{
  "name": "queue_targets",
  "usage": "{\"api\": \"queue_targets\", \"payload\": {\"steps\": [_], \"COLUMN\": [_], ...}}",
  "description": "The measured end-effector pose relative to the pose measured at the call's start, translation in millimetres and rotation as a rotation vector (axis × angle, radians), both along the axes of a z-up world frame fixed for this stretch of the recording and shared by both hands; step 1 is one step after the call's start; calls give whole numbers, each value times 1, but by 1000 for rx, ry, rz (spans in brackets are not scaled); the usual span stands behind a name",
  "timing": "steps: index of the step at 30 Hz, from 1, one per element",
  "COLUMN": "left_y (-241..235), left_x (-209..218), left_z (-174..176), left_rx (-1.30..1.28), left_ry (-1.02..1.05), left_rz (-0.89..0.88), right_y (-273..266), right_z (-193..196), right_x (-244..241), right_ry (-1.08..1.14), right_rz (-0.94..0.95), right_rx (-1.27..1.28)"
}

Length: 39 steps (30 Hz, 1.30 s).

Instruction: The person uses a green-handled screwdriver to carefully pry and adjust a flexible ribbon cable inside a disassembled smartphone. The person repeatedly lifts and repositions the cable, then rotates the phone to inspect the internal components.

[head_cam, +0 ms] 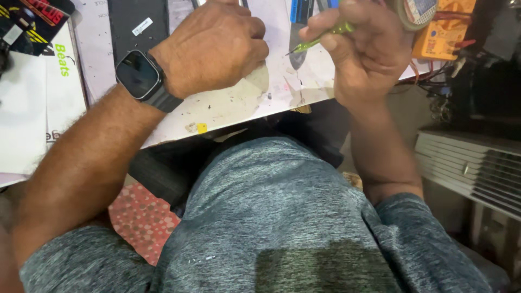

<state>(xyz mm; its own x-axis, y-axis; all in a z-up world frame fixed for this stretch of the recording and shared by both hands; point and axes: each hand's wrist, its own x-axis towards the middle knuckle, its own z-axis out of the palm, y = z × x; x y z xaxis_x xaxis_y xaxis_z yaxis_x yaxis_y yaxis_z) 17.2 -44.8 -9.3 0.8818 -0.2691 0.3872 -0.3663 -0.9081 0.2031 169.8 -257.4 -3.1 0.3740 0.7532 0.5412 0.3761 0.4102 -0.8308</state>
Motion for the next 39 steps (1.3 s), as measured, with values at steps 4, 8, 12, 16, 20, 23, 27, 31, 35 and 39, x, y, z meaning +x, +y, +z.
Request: {"api": "queue_targets", "payload": {"steps": [4, 8, 12, 16, 20, 23, 27, 31, 35, 39], "left_y": [-9, -24, -45, -51, -46, -45, -42, -17, 22, 47], "left_x": [2, 6, 6, 7, 13, 11, 7, 3, -35, -81], "left_z": [5, 12, 10, 4, -2, -3, -5, 1, 18, 28], "left_rx": [155, 329, 413, 396, 422, 430, 350, -10, -204, -106], "left_ry": [42, 112, 174, 194, 216, 232, 211, 181, 411, 194], "left_rz": [52, 104, 185, 262, 194, 231, 214, 204, 415, 432], "right_y": [-11, -17, -27, -35, -36, -34, -33, -30, -27, -20], "right_z": [1, 3, 4, 2, -3, -3, -4, 0, 8, 8], "right_x": [0, 1, 7, 10, 9, 10, 8, 7, 6, 5], "right_ry": [17, 64, 20, -12, 33, 38, 28, 19, -12, -40], "right_rz": [-30, -18, -69, -68, -52, -34, -50, -98, -67, -59], "right_rx": [17, 98, 117, 109, 119, 149, 137, 146, 164, 135]}}
